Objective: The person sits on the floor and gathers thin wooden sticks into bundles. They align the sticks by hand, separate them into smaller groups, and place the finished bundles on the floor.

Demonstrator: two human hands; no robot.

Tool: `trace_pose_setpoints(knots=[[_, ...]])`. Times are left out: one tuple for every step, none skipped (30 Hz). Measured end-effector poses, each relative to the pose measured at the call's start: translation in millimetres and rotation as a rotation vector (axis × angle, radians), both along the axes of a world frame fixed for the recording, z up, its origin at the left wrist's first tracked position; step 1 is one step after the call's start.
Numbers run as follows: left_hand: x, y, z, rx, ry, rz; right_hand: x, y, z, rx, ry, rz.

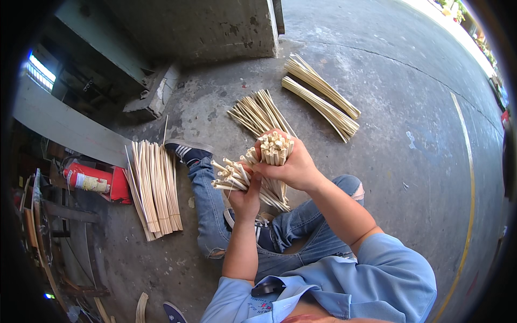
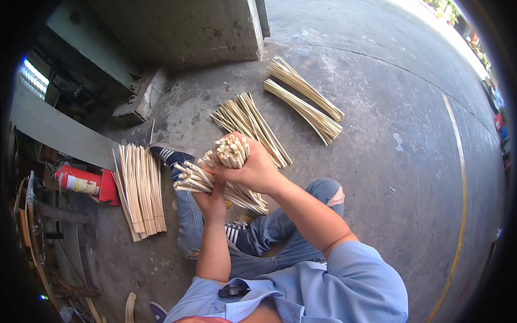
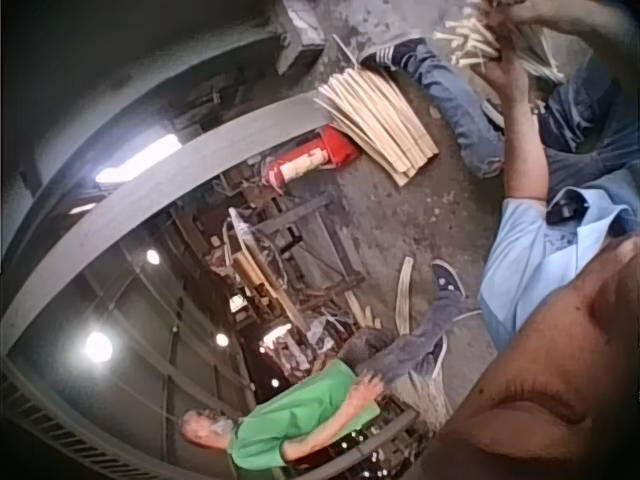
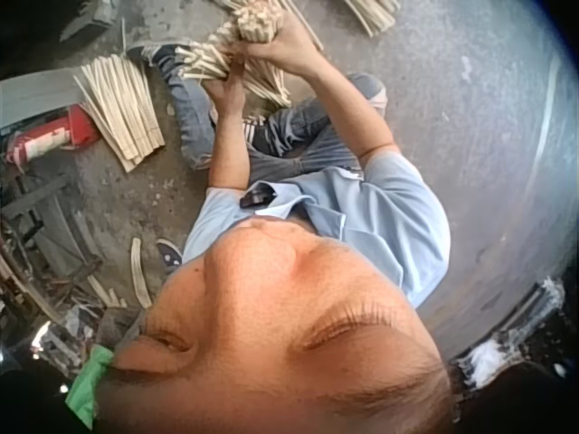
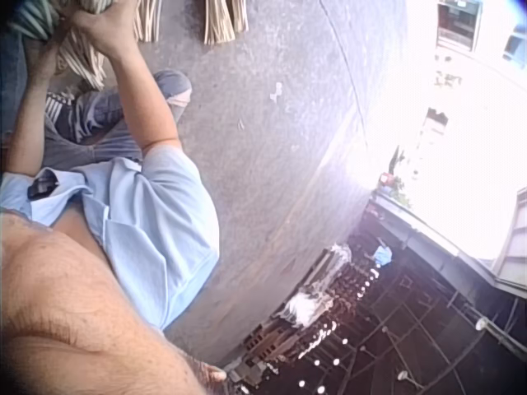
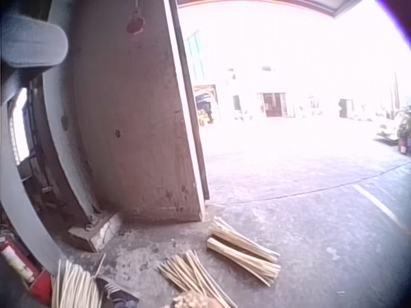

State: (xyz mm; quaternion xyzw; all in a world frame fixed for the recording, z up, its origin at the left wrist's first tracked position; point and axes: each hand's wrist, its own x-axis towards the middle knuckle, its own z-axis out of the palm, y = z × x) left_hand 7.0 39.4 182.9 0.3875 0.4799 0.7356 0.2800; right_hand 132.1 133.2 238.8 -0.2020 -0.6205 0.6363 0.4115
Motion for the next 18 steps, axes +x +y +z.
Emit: trace_pose_setpoints(knots=[[-2,0,-1,-0.004,0.011,0.005,0,1,0,0.008,-0.001,0.004],[-4,-1,-3,-0.008,0.021,0.010,0,0,0,-0.016,0.010,-0.008],[-6,-2,-5,-0.013,0.031,0.016,0,-3,0,-0.041,0.019,-0.020],[-8,-3,-6,-0.024,0.034,0.011,-1,-4,0,-0.066,0.029,-0.031],[-10,-4,-7,-0.035,0.037,0.006,-1,-3,-1,-0.048,0.020,-0.023],[-10,-4,-8,-0.045,0.039,-0.002,1,0,-3,-0.030,0.010,-0.019],[-10,-4,-8,-0.040,0.034,-0.008,1,2,-5,-0.011,-0.001,-0.014],[-10,-4,-9,-0.035,0.029,-0.013,1,3,-7,0.013,0.017,-0.009],[-9,-3,-8,-0.030,0.026,-0.018,-1,4,-8,0.037,0.036,-0.004],[-8,-3,-7,-0.026,0.022,-0.024,-2,5,-8,0.060,0.054,0.001],[-8,-4,-6,-0.022,0.018,-0.029,-3,6,-8,0.056,0.071,0.020],[-8,-5,-5,-0.018,0.015,-0.033,-4,5,-5,0.053,0.087,0.040],[-8,-5,-4,-0.027,0.014,-0.043,-5,5,-3,0.049,0.104,0.060],[-8,-6,-3,-0.036,0.012,-0.052,-5,4,-5,0.000,0.117,0.084],[-8,-5,-2,-0.044,0.011,-0.063,-6,4,-6,-0.047,0.129,0.106],[-8,-5,0,-0.036,0.015,-0.066,-6,4,-6,-0.095,0.141,0.129],[-8,-4,2,-0.027,0.019,-0.068,-5,4,-7,-0.077,0.125,0.125],[-6,-4,4,-0.025,0.019,-0.071,-4,1,-6,-0.066,0.106,0.119]])
